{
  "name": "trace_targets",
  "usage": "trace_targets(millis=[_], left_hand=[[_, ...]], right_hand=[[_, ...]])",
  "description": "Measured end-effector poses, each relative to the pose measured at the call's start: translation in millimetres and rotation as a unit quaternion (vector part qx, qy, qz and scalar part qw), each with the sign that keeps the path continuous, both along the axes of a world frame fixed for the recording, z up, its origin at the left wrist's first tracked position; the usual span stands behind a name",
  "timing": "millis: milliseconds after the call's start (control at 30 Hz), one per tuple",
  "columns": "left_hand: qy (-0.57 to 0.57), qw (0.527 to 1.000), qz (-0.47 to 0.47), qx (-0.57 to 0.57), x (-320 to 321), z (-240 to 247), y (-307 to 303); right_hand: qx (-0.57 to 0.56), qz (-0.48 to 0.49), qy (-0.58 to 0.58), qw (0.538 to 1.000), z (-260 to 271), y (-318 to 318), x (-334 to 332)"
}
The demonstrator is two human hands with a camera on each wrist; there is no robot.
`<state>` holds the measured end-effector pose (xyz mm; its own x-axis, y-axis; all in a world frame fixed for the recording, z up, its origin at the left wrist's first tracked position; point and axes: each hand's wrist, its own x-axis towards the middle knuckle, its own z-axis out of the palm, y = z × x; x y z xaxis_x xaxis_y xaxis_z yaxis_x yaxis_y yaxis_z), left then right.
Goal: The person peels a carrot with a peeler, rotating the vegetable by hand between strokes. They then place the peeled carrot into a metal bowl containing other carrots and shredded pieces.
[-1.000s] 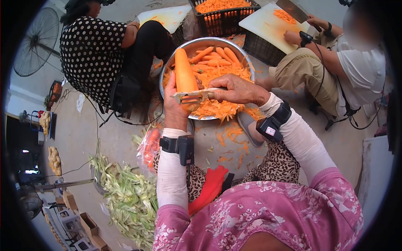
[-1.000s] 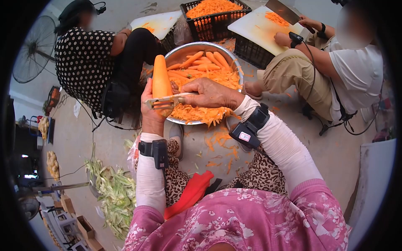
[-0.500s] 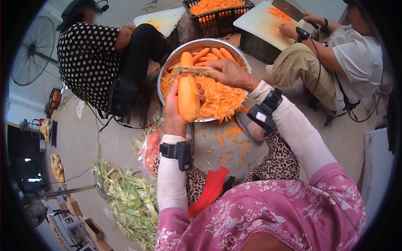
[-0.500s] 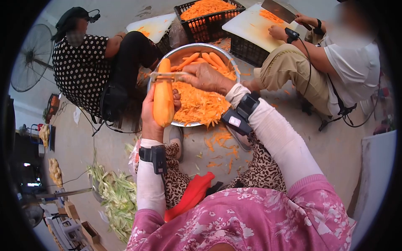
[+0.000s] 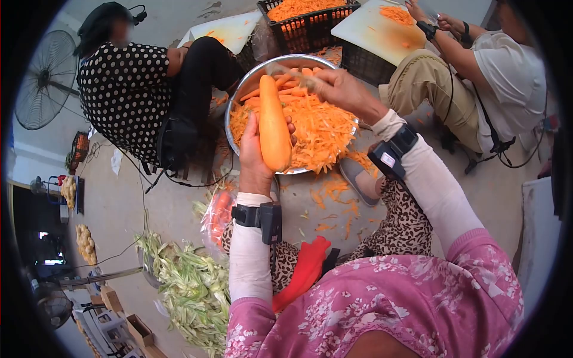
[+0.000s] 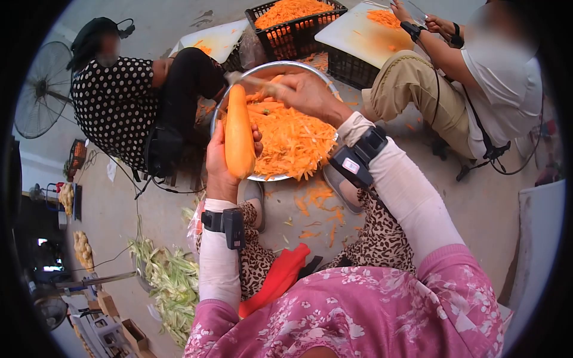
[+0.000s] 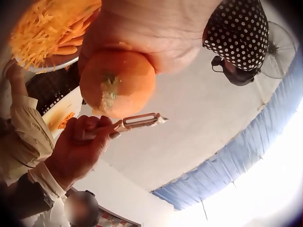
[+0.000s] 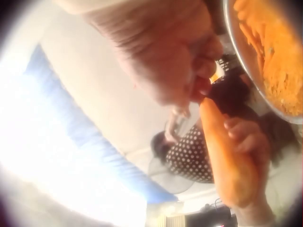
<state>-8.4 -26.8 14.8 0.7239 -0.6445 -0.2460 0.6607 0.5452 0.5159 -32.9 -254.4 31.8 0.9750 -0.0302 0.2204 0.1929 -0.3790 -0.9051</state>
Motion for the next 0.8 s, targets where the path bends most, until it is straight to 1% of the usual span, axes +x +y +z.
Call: trace_targets(millis=[33,67,100,133,167,200,233,300,333,367,433,467,500,567,600,633,700,733,767,800], left_hand=[[0.000,1.000,0.000,0.000,2.4,-1.9,1.1],[-0.011,1.000,-0.007,0.000,6.1,-5.7,3.7],[-0.022,1.000,-0.015,0.000,7.1,-4.1,3.9],[-0.023,1.000,-0.015,0.001,6.6,-2.9,3.8],[-0.005,1.000,0.005,0.002,5.7,-2.0,4.0],[0.014,1.000,0.026,0.002,4.5,-0.6,3.7],[0.014,1.000,0.025,0.003,5.2,-1.7,3.8],[-0.001,1.000,0.012,-0.005,7.2,-4.2,4.6],[-0.001,1.000,0.012,-0.005,7.2,-4.7,5.9],[-0.013,1.000,0.003,-0.006,6.6,-4.9,7.8],[-0.025,1.000,-0.005,-0.007,6.3,-7.3,8.9],[-0.023,1.000,0.009,0.006,6.6,-10.1,8.3],[-0.021,0.999,0.020,0.019,6.9,-12.3,6.9],[-0.006,1.000,-0.001,0.009,3.7,-13.7,7.0],[0.010,1.000,-0.018,-0.002,2.5,-14.5,7.5],[0.009,1.000,-0.019,-0.001,3.3,-18.3,7.4],[0.010,0.999,-0.043,-0.014,4.7,-23.4,6.6],[0.008,0.999,-0.044,-0.012,3.6,-23.6,6.3],[0.005,0.998,-0.056,-0.005,1.8,-23.9,5.8],[0.001,0.998,-0.068,0.002,0.3,-22.0,4.6]], right_hand=[[0.034,0.093,0.025,0.995,13.5,7.2,-12.0],[0.041,0.158,0.026,0.986,20.1,12.4,-21.6],[0.042,0.157,0.025,0.986,19.1,15.3,-26.8],[-0.009,0.206,0.013,0.978,17.6,17.3,-31.3],[-0.060,0.254,0.001,0.965,15.7,20.4,-36.6],[-0.016,0.245,-0.031,0.969,14.2,28.6,-43.4],[-0.015,0.245,-0.030,0.969,17.1,30.8,-45.7],[-0.097,0.231,0.024,0.968,25.6,32.2,-49.6],[-0.071,0.212,-0.010,0.974,22.0,34.4,-49.4],[-0.072,0.212,-0.010,0.975,18.0,34.1,-46.8],[-0.094,0.168,-0.045,0.980,12.9,31.2,-38.0],[-0.116,0.142,-0.046,0.982,11.9,29.4,-34.5],[-0.115,0.139,-0.045,0.982,10.2,26.7,-29.2],[-0.152,0.066,-0.101,0.981,3.3,19.0,-13.7],[-0.143,0.039,-0.125,0.981,-2.4,14.8,-4.6],[-0.142,0.038,-0.126,0.981,-1.5,9.7,0.6],[-0.153,-0.016,-0.094,0.984,-0.4,0.2,8.5],[-0.183,-0.043,-0.063,0.980,-0.3,-4.1,9.2],[-0.181,-0.044,-0.064,0.980,-7.1,-8.2,12.8],[-0.254,-0.095,-0.050,0.961,-22.9,-12.3,19.6]])
